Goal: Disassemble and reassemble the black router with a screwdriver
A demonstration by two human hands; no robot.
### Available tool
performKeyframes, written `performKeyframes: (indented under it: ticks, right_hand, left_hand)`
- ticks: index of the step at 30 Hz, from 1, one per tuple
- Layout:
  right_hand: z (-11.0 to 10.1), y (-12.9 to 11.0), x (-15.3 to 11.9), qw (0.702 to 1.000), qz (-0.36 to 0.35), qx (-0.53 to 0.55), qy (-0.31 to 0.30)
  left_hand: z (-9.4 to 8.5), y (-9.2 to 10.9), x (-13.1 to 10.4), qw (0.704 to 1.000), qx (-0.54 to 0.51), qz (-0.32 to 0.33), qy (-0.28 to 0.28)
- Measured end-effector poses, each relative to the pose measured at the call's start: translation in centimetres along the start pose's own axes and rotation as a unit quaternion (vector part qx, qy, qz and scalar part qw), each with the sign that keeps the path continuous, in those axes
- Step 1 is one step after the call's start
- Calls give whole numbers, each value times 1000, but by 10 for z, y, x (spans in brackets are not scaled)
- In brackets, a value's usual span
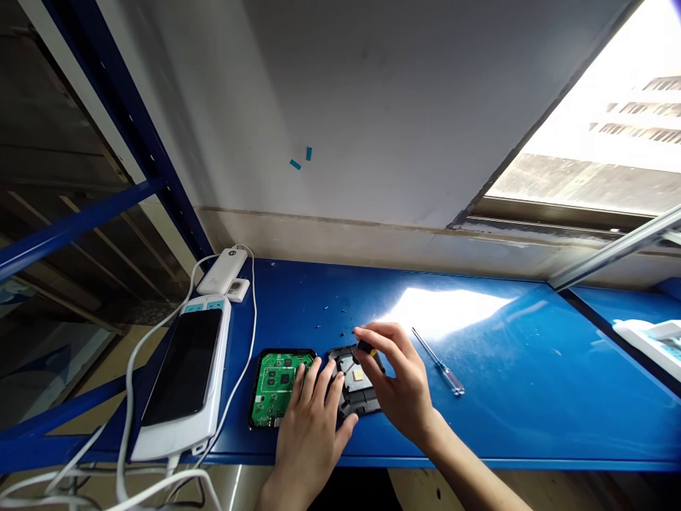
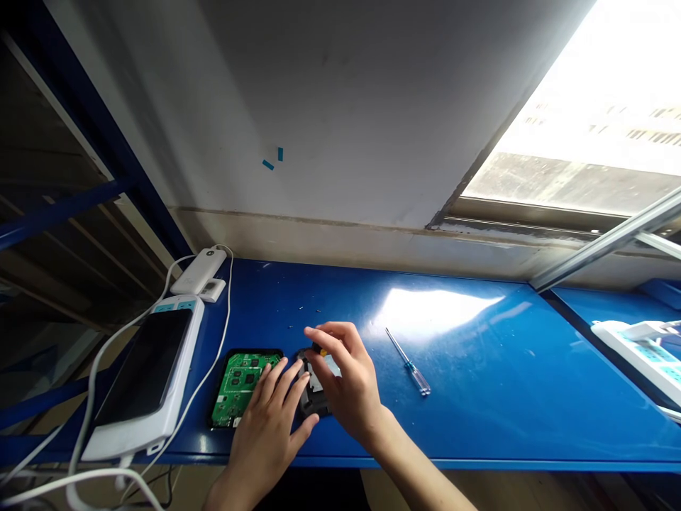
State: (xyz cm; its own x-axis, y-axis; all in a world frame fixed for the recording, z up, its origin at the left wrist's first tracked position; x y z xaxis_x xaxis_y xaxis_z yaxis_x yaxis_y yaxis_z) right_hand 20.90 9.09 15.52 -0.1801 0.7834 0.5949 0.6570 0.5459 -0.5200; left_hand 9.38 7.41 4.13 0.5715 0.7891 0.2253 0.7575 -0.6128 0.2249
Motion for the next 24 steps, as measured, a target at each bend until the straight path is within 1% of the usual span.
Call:
performKeyframes:
  ticks: [4, 9, 15, 17, 20, 24]
  right_hand:
    - [-2, 3, -5, 1000, 5, 4, -7]
    - [-1, 10, -11, 999, 37, 26, -26]
    - [-13, 6, -12, 999, 25, -17, 18]
    - [-14, 5, -12, 999, 21, -21, 20]
    - [-14, 10, -13, 999, 33, -22, 17]
    - [-16, 20, -18, 998, 59, -3, 34]
  left_hand:
    - [1, 1, 1, 1000, 8, 5, -14]
    - [1, 0, 1, 1000, 7, 0, -14]
    - [3, 0, 1, 1000, 15, -3, -27]
    - [4, -1, 1, 999, 13, -4, -31]
    - [5, -1, 1, 999, 12, -5, -32]
    - [6, -1, 1, 999, 4, -9, -38]
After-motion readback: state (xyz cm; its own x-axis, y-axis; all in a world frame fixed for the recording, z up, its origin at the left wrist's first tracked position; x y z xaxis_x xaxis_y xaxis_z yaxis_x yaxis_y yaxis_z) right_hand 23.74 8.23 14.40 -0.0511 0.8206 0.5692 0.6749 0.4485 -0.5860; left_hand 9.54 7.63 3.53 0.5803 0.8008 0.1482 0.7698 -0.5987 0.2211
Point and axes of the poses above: each hand's wrist, its own x-axis towards the middle knuckle, its own z-axis out of the palm, y = z × x, the point moved 10 cm from there along x, towards the middle knuckle, and after that the axes turned 10 degrees about -y, right-handed, at the moved point
